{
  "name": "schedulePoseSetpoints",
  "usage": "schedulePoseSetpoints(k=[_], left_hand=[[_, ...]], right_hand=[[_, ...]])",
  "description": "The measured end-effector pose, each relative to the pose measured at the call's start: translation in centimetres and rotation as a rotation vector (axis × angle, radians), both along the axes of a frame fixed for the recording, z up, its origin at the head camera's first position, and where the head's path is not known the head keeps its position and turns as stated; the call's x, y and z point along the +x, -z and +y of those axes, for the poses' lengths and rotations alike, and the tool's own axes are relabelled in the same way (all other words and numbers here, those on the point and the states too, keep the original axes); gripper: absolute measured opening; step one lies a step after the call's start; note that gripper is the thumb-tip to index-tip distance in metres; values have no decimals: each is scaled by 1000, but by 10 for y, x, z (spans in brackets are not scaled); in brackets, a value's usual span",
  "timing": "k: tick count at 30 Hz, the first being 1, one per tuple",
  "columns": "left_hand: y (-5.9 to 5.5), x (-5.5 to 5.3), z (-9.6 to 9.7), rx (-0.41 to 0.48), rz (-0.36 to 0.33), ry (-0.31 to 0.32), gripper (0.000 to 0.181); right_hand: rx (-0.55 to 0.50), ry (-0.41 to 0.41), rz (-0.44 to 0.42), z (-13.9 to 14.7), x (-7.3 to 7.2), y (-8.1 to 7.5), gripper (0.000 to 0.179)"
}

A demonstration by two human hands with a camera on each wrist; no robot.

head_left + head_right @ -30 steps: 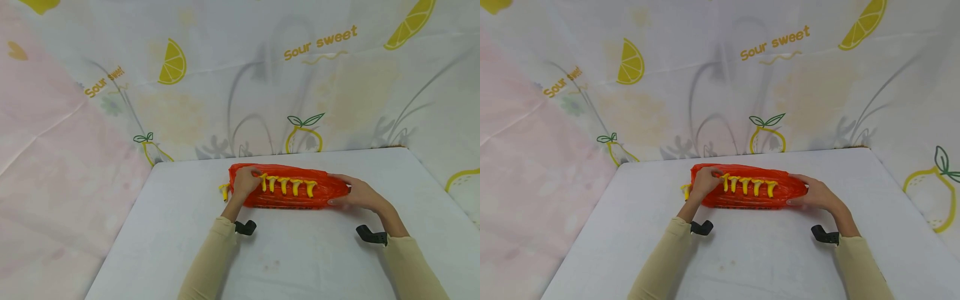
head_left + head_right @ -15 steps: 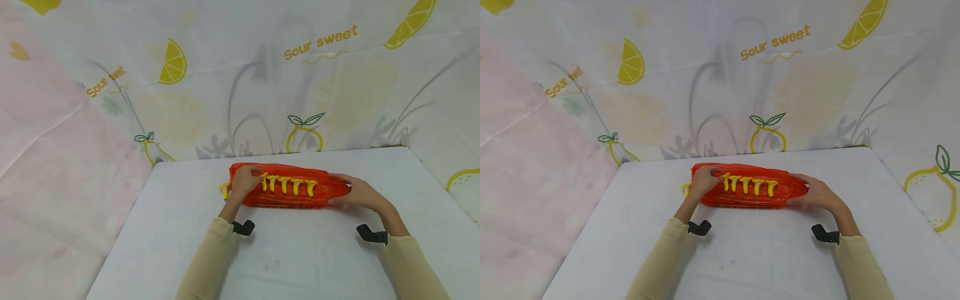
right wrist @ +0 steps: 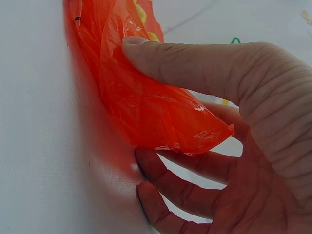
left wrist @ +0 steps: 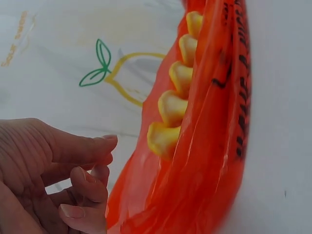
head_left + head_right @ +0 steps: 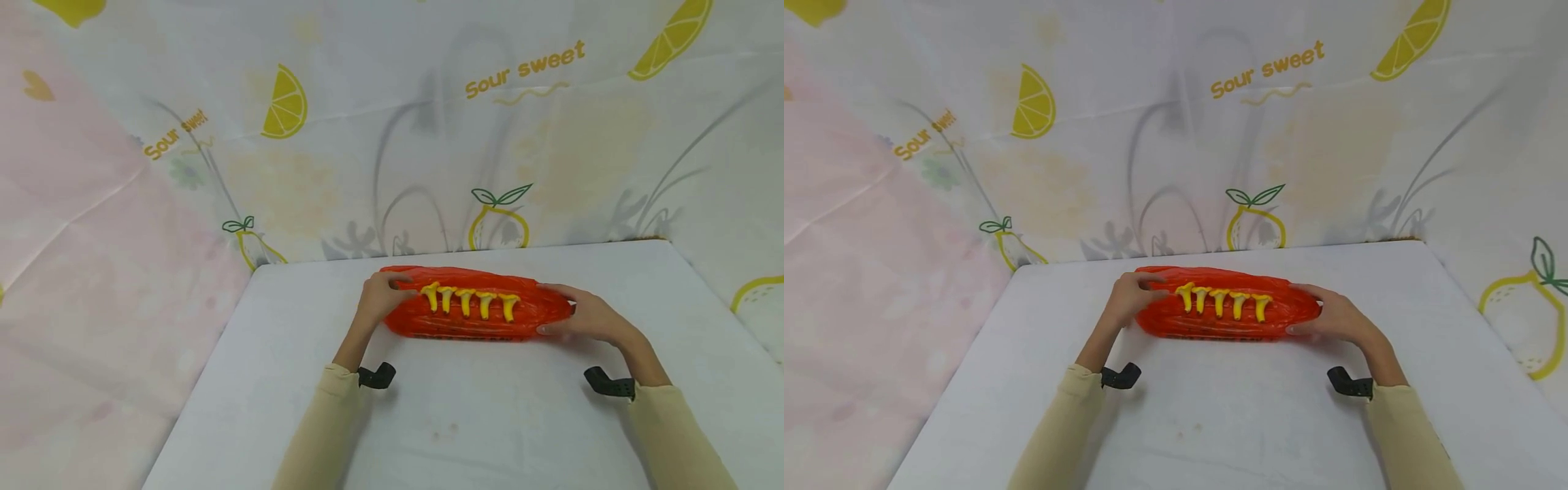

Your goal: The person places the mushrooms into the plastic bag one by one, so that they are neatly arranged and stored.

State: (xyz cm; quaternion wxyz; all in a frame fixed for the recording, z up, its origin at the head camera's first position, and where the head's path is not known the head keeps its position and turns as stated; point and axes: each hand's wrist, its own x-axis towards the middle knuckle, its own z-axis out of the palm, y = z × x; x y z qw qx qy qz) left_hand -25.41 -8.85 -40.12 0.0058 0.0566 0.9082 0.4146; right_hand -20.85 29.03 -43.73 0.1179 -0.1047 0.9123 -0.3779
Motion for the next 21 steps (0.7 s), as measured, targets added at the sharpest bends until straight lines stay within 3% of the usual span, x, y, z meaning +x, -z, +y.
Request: schedulePoseSetpoints(k=[6, 13, 21], left_hand=[[2, 3, -15, 24, -34, -7, 28], [5, 3, -32, 47, -27, -50, 27], [6, 3, -49, 4, -23, -93, 27]], right_hand=[[-6, 1, -14, 0, 0, -1, 87], [-10, -1, -23, 0, 0, -1, 86], [-8, 0, -19, -1, 1, -2, 86]])
